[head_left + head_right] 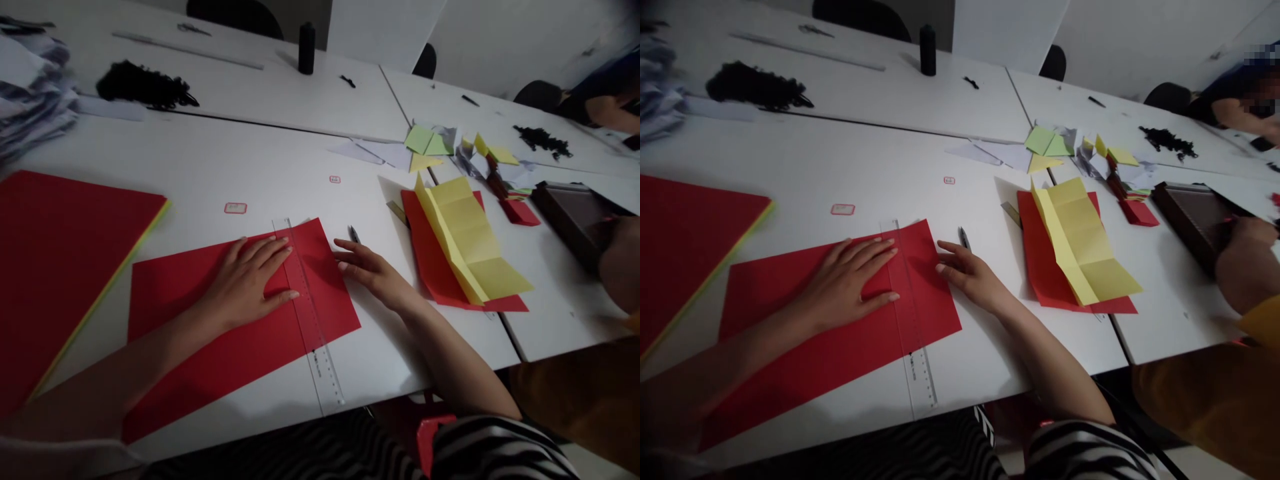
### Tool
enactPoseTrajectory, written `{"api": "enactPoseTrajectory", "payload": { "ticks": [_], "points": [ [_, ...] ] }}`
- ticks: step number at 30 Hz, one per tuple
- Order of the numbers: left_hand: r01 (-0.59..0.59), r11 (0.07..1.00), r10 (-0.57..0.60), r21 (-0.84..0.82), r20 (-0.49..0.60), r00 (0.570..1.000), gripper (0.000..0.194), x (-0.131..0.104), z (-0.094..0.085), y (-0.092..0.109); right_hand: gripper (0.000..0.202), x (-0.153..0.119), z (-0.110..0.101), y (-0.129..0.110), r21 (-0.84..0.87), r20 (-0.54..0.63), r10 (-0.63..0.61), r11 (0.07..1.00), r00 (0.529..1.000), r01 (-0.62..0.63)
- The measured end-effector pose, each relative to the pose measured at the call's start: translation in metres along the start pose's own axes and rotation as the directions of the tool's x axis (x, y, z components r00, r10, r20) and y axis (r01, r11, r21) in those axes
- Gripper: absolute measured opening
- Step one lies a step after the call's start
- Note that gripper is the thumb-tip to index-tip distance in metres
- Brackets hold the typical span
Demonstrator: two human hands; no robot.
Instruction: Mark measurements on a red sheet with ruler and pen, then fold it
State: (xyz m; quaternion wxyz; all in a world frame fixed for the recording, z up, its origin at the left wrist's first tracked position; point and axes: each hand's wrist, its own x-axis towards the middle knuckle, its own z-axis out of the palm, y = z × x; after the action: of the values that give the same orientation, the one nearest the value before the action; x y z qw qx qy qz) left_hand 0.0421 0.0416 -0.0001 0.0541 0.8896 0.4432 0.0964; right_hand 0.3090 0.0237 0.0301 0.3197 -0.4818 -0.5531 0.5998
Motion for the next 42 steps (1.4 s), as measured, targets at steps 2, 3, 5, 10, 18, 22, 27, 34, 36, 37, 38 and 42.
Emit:
{"api": "enactPoseTrajectory", "payload": {
  "ticks": [2,3,5,10,18,22,27,34,36,37,38,42],
  "points": [
    [-0.002,1.0,0.002,-0.011,-0.003,1.0,0.071,0.0013,0.0006,0.0,0.047,0.0004,-0.0011,0.0004,0.026,0.013,-0.001,1.0,1.0,0.001],
    [-0.003,1.0,0.002,-0.016,-0.004,1.0,0.071,0.0018,0.0008,0.0,0.047,0.0005,-0.0015,0.0004,0.034,0.016,-0.001,0.999,1.0,0.0],
    [-0.007,1.0,0.007,-0.016,-0.008,1.0,0.071,0.0027,0.0008,0.0,0.047,0.0004,-0.002,0.0,0.035,0.011,0.004,0.999,1.0,-0.004],
    [-0.026,1.0,0.026,0.005,-0.023,0.999,0.071,0.003,-0.0005,0.0011,0.047,-0.0004,-0.0022,-0.0005,0.056,0.01,0.012,0.998,1.0,-0.012],
    [-0.022,1.0,0.022,0.004,-0.027,0.999,0.071,0.0023,-0.0017,0.0018,0.046,-0.0008,-0.0014,-0.0026,0.085,0.012,0.032,0.996,0.999,-0.033],
    [-0.018,1.0,0.018,0.01,-0.015,1.0,0.071,0.0026,-0.0016,0.0015,0.046,-0.0001,-0.0019,-0.0017,0.077,0.011,0.028,0.997,1.0,-0.029],
    [-0.013,1.0,0.013,0.029,-0.005,1.0,0.072,0.0013,-0.0011,0.0011,0.048,0.0005,-0.0022,0.0007,0.096,0.037,0.015,0.995,0.999,-0.018],
    [0.003,0.999,-0.003,0.032,0.012,1.0,0.071,-0.0025,-0.0017,0.0003,0.046,-0.0004,0.0003,0.0007,0.134,0.063,0.011,0.991,0.998,-0.02],
    [0.009,0.999,-0.01,0.042,0.02,1.0,0.071,-0.0027,-0.002,0.0007,0.045,-0.0001,0.0008,0.0013,0.148,0.081,0.006,0.989,0.997,-0.018],
    [0.011,0.999,-0.012,0.048,0.024,1.0,0.071,-0.0027,-0.0022,0.0009,0.045,0.0,0.0011,0.0014,0.145,0.082,0.007,0.989,0.997,-0.019],
    [0.011,0.999,-0.013,0.053,0.026,1.0,0.071,-0.0027,-0.0024,0.001,0.045,0.0,0.0014,0.0013,0.141,0.079,0.01,0.99,0.997,-0.021],
    [0.015,0.998,-0.017,0.066,0.041,0.999,0.072,-0.0026,-0.0031,0.0012,0.043,-0.0004,0.0036,-0.0015,0.136,0.049,0.038,0.99,0.998,-0.044]
  ]
}}
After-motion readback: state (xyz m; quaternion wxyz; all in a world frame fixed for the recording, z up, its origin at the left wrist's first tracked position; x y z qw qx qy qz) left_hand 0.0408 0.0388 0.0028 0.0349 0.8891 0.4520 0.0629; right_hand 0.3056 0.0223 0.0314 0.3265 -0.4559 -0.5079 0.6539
